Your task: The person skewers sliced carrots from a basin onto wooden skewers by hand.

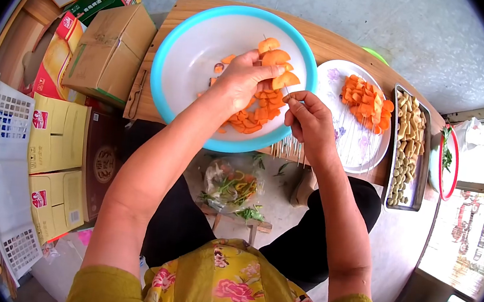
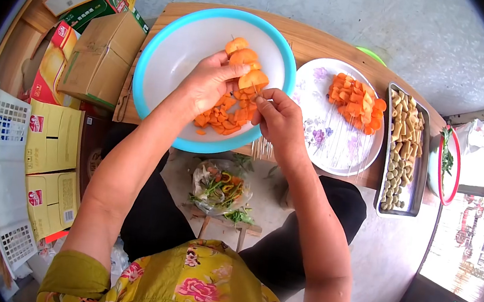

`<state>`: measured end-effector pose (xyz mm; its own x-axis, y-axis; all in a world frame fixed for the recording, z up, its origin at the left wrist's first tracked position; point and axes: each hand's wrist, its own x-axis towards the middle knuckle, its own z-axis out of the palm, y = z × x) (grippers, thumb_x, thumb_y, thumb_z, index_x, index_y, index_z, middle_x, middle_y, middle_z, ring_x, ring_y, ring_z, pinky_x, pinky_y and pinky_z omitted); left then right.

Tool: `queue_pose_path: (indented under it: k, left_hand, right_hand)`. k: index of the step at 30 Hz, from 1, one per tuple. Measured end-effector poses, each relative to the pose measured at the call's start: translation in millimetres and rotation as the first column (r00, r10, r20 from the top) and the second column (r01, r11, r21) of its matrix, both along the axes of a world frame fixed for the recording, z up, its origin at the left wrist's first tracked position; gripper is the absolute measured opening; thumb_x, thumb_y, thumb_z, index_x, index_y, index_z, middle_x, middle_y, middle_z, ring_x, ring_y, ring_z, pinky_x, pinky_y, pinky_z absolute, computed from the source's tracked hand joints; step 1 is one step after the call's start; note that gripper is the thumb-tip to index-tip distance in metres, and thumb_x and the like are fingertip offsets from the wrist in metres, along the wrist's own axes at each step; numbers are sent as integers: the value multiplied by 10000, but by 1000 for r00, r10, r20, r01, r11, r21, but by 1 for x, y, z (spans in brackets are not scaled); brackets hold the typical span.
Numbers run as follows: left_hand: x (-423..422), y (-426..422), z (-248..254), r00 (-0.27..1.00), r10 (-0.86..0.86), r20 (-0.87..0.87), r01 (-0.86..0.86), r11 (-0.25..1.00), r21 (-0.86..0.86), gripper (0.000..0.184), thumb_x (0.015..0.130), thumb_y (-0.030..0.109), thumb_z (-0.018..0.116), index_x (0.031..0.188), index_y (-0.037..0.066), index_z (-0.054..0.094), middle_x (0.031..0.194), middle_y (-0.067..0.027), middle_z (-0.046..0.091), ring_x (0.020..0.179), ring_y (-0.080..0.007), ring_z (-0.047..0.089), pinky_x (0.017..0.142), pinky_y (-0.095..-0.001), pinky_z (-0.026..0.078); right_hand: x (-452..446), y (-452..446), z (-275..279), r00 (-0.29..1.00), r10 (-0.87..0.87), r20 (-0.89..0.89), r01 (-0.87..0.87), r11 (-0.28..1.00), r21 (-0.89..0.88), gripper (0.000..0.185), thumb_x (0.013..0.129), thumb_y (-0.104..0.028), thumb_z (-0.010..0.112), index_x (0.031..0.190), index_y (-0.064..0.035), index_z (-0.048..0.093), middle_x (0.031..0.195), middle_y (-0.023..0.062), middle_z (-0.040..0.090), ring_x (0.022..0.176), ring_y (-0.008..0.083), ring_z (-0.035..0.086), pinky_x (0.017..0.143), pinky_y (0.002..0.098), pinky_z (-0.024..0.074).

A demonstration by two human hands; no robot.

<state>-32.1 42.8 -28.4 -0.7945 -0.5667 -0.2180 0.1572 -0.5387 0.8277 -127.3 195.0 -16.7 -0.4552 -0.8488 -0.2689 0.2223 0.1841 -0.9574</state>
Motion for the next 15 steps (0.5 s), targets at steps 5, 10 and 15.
queue_pose_path:
  k: [5, 10, 15]
  left_hand:
    - [1, -1, 2, 999, -18, 33, 18, 1000, -15, 389, 838, 93, 660, 1182, 18, 494, 1113, -87, 586, 1019, -192, 587, 881, -348, 484]
    - [-2, 4, -6, 999, -34, 26, 34, 999, 8, 370, 817, 53, 656, 1157, 8, 518, 1073, -95, 608, 938, -190, 612, 795, -347, 523]
    - [-1, -5, -4, 999, -37, -4, 37, 999, -7, 316, 890, 230, 615, 1116, 18, 551, 1048, -94, 618, 916, -193, 611, 741, -333, 516]
  right_hand:
    - [1, -2, 0, 1000, -15, -7, 15, 1000, -1, 83, 928, -119, 528, 918, -54, 579, 607, 8, 538, 446, 31, 366, 409, 177, 265]
    - [0, -2, 0, 998, -26, 54, 26, 1000, 1, 94, 924, -122, 537, 896, -49, 589, 612, 5, 539, 445, 33, 365, 408, 178, 264]
    - [-3, -5, 1, 998, -8, 70, 9, 1000, -22, 104, 920, -126, 544, 884, -44, 596, 615, 1, 538, 443, 34, 359, 406, 180, 263]
